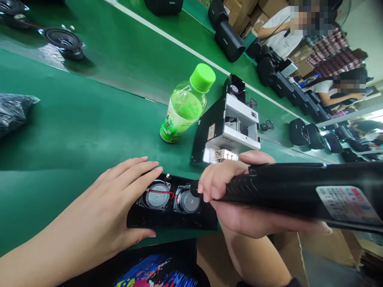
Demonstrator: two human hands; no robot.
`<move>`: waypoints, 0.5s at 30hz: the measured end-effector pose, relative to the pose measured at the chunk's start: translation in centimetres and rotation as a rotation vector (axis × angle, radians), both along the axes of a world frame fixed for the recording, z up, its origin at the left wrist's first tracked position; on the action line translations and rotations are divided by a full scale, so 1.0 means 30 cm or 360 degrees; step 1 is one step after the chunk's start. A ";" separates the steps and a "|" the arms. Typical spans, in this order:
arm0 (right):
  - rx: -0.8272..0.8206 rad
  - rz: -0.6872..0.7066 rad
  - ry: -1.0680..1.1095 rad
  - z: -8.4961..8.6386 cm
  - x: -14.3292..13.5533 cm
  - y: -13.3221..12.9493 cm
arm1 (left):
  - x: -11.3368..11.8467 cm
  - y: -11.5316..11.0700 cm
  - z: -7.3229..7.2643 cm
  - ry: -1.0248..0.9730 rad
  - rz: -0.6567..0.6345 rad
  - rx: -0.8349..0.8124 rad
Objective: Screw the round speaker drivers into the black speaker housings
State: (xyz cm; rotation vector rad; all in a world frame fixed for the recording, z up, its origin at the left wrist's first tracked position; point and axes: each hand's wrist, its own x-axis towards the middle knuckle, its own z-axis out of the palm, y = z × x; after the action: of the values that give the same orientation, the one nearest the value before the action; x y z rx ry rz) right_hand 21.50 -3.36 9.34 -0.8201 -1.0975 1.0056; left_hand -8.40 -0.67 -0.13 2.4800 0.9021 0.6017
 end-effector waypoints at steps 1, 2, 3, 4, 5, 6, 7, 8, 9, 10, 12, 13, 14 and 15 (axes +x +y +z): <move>-0.0003 0.0005 0.0003 -0.002 0.004 0.000 | 0.003 -0.001 0.002 0.0000 -0.0007 -0.0002; 0.0005 0.0005 0.0004 -0.004 0.006 -0.002 | 0.007 -0.003 0.004 0.0000 -0.0014 -0.0002; 0.0019 0.0002 0.0001 -0.007 0.008 -0.004 | 0.011 -0.006 0.005 -0.0004 -0.0008 0.0003; 0.0034 -0.0007 -0.0007 -0.009 0.009 -0.006 | 0.015 -0.008 0.006 -0.0015 0.0008 0.0013; 0.0045 -0.0014 -0.0025 -0.011 0.009 -0.007 | 0.019 -0.010 0.007 -0.0029 0.0025 0.0022; 0.0042 -0.0011 -0.0056 -0.013 0.008 -0.007 | 0.022 -0.011 0.008 -0.0043 0.0039 0.0027; 0.0020 0.0007 -0.0101 -0.013 0.007 -0.003 | 0.023 -0.011 0.008 -0.0055 0.0041 0.0028; -0.0015 0.0035 -0.0153 -0.012 0.004 0.005 | 0.023 -0.010 0.008 -0.0066 0.0039 0.0023; -0.0056 0.0070 -0.0205 -0.011 0.001 0.017 | 0.021 -0.009 0.008 -0.0069 0.0026 0.0012; -0.0096 0.0108 -0.0247 -0.010 -0.004 0.032 | 0.017 -0.006 0.007 -0.0065 0.0009 -0.0003; -0.0140 0.0148 -0.0280 -0.008 -0.013 0.067 | 0.009 -0.001 0.003 -0.0057 -0.0016 -0.0030; -0.0143 0.0158 -0.0280 -0.008 -0.017 0.082 | 0.004 0.002 0.000 -0.0054 -0.0025 -0.0040; -0.0139 0.0166 -0.0277 -0.009 -0.019 0.092 | 0.001 0.005 -0.002 -0.0055 -0.0030 -0.0047; -0.0133 0.0174 -0.0274 -0.010 -0.018 0.098 | -0.001 0.006 -0.005 -0.0059 -0.0031 -0.0050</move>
State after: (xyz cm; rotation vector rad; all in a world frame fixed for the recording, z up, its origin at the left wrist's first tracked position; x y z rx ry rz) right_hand 20.96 -0.44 9.04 -0.9358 -1.2651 1.0931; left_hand -8.43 -0.48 -0.27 2.4386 0.8656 0.6203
